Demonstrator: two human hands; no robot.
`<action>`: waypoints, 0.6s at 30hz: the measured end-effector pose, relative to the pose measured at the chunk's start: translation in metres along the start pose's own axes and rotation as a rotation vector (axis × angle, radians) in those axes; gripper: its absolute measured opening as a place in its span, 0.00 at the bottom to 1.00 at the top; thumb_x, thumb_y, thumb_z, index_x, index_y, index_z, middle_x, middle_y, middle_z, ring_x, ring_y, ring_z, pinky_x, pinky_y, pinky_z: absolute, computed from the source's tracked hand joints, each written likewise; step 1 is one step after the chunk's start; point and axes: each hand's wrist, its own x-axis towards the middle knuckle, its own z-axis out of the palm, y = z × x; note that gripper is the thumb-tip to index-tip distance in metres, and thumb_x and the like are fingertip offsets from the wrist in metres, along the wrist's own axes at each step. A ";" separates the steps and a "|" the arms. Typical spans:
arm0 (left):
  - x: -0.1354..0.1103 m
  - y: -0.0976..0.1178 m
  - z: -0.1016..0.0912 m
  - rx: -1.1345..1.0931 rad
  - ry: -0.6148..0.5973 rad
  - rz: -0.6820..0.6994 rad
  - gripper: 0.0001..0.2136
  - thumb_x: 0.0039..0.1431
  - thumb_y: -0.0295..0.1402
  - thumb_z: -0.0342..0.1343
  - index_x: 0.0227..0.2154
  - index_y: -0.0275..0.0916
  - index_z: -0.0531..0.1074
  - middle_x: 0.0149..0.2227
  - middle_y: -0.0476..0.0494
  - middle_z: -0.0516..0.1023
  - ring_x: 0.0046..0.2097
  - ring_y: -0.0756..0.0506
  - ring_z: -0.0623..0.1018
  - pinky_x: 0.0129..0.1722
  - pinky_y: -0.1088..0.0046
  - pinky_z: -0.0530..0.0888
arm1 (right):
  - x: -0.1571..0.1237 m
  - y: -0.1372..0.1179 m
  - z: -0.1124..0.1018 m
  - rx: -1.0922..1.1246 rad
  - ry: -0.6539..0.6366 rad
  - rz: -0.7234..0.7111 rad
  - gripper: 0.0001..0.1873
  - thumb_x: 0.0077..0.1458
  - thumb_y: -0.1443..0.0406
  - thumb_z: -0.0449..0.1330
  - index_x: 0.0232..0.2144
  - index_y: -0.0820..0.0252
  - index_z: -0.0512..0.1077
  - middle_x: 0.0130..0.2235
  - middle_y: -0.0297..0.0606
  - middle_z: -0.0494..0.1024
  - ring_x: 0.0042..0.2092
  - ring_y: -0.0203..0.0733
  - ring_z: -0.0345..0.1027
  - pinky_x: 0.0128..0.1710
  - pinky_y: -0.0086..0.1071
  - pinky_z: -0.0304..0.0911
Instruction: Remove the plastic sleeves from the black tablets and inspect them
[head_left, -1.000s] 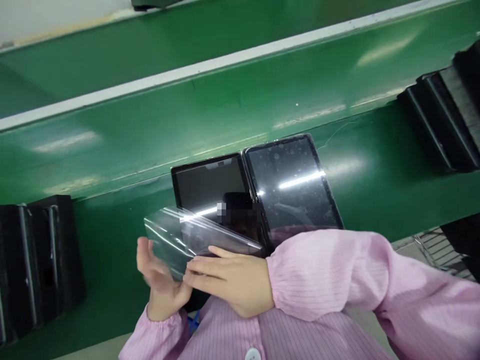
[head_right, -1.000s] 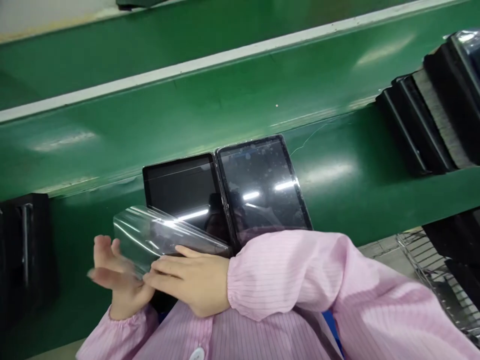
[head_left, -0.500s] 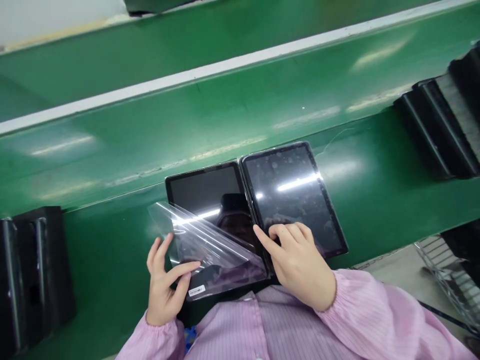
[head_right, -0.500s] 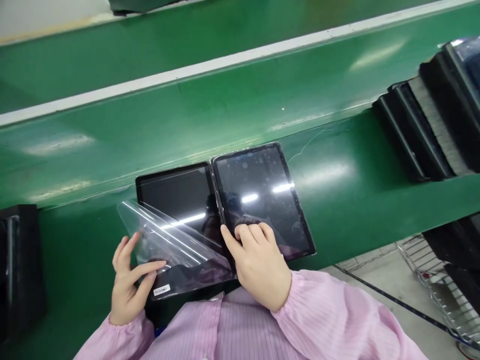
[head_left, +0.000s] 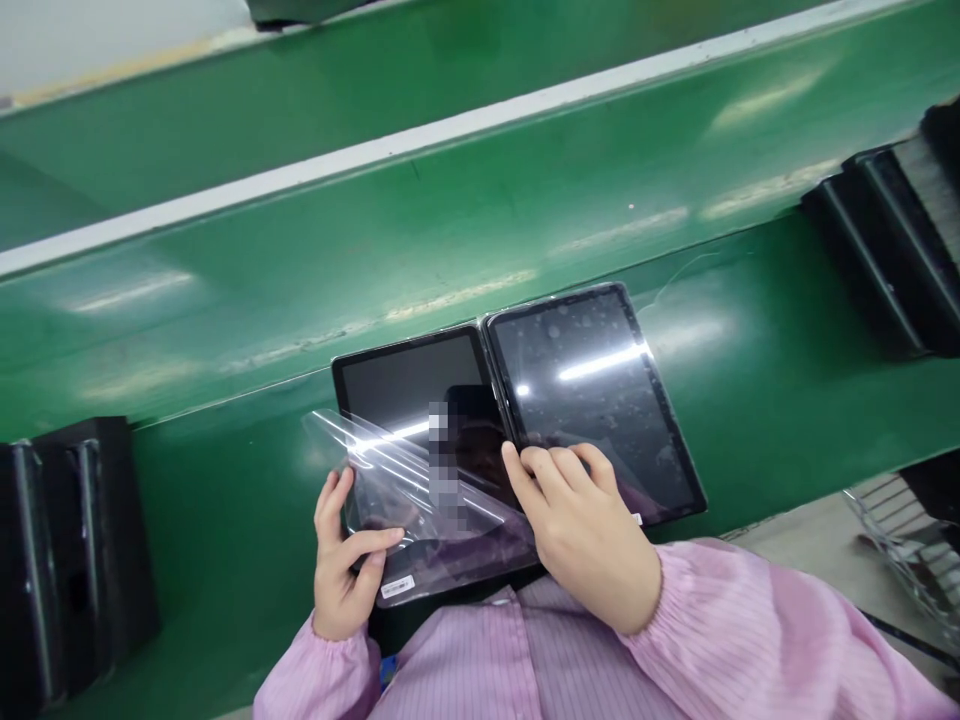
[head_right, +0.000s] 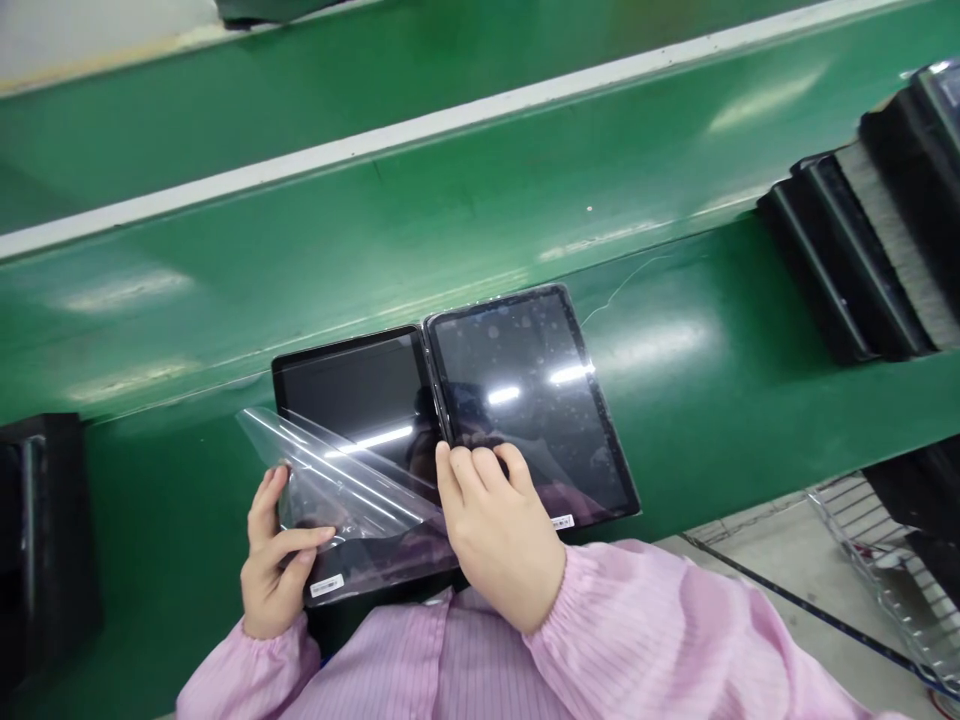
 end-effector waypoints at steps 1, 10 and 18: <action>0.000 0.000 0.000 0.002 0.003 -0.004 0.10 0.64 0.26 0.52 0.33 0.43 0.78 0.72 0.53 0.53 0.72 0.39 0.52 0.70 0.47 0.49 | 0.002 -0.001 0.000 0.001 -0.003 0.008 0.25 0.55 0.78 0.50 0.53 0.78 0.74 0.40 0.48 0.75 0.41 0.51 0.61 0.51 0.46 0.52; 0.000 -0.002 0.002 -0.008 0.013 0.000 0.10 0.65 0.28 0.53 0.32 0.44 0.78 0.71 0.54 0.54 0.72 0.39 0.53 0.70 0.47 0.49 | 0.003 -0.004 -0.002 0.021 -0.058 0.014 0.27 0.55 0.79 0.46 0.54 0.82 0.72 0.38 0.49 0.75 0.41 0.53 0.63 0.51 0.48 0.52; -0.002 -0.005 0.001 -0.030 0.014 -0.002 0.09 0.65 0.29 0.53 0.33 0.44 0.78 0.71 0.53 0.53 0.72 0.39 0.52 0.70 0.47 0.49 | 0.032 0.052 0.012 0.463 0.114 0.045 0.11 0.63 0.66 0.61 0.28 0.58 0.79 0.30 0.34 0.72 0.35 0.40 0.64 0.44 0.39 0.52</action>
